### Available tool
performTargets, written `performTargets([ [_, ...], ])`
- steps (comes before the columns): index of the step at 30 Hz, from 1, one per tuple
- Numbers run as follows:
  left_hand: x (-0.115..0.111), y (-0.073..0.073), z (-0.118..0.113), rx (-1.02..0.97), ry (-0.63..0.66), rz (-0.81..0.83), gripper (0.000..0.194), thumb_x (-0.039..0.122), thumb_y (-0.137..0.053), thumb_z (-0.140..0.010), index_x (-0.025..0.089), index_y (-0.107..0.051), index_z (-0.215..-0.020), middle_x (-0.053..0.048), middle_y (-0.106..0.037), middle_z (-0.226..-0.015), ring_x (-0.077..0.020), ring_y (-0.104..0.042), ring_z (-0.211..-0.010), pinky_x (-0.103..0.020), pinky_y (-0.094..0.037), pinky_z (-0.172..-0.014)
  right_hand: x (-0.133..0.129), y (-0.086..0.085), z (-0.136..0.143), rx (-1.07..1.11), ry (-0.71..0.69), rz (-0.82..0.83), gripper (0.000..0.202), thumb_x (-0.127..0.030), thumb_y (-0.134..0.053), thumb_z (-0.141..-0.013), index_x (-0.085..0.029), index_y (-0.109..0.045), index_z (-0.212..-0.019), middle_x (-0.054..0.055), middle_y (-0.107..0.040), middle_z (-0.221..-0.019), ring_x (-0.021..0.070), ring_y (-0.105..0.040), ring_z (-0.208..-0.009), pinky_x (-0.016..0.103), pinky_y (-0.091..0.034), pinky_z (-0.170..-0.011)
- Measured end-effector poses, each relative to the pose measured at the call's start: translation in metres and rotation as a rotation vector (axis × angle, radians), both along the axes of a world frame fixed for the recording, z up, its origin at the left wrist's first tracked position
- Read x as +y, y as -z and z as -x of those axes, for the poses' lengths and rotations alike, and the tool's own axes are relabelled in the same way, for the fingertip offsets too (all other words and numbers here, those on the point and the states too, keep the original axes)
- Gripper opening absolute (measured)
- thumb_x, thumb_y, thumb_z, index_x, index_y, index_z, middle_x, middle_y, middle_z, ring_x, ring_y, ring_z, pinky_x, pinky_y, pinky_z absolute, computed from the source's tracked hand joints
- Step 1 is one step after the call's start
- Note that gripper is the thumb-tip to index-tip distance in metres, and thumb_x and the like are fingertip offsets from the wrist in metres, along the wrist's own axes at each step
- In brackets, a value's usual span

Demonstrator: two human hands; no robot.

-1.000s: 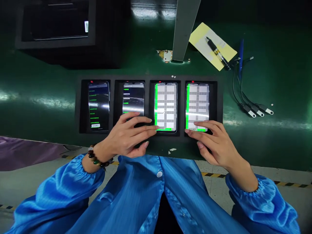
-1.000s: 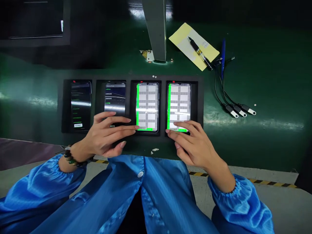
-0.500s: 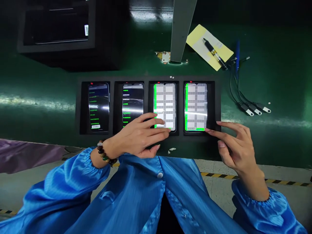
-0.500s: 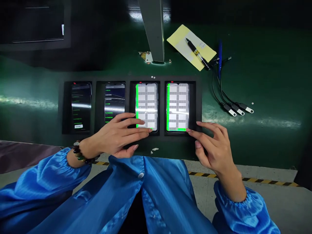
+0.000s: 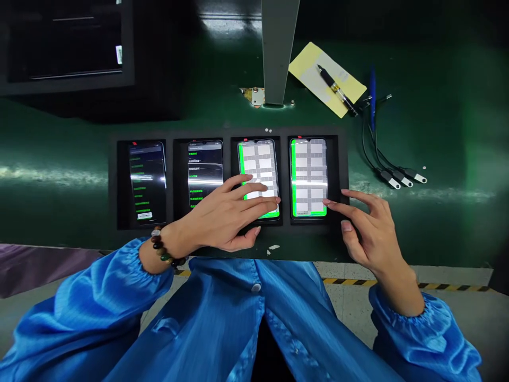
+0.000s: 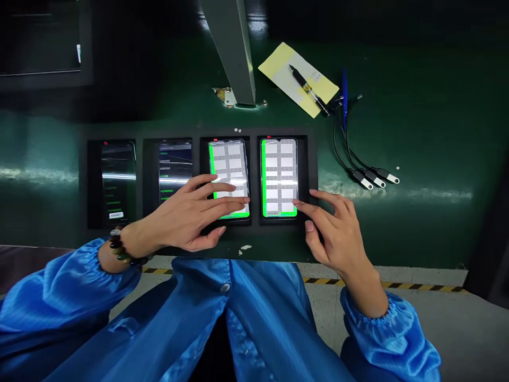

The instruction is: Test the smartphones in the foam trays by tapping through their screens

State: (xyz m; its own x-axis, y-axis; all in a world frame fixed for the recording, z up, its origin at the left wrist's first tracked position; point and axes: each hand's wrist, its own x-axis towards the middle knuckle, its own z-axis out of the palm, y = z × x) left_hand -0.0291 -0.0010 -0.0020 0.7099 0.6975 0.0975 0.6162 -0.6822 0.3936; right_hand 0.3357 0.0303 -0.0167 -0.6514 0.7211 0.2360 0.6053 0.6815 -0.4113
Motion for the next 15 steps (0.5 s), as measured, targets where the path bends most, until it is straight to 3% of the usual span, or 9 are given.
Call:
performTargets([
  [15, 0.049, -0.002, 0.020, 0.055, -0.068, 0.037, 0.059, 0.038, -0.051, -0.106, 0.016, -0.054, -0.160, -0.012, -0.074, -0.145, -0.0358, -0.059, -0.145, -0.058, -0.029, -0.137, 0.054, -0.001, 0.020, -0.050, 0.041, 0.074, 0.045, -0.024, -0.051, -0.109, -0.027, -0.063, -0.151, 0.010, -0.078, -0.132, 0.0373, -0.063, -0.144, 0.055, -0.051, -0.106],
])
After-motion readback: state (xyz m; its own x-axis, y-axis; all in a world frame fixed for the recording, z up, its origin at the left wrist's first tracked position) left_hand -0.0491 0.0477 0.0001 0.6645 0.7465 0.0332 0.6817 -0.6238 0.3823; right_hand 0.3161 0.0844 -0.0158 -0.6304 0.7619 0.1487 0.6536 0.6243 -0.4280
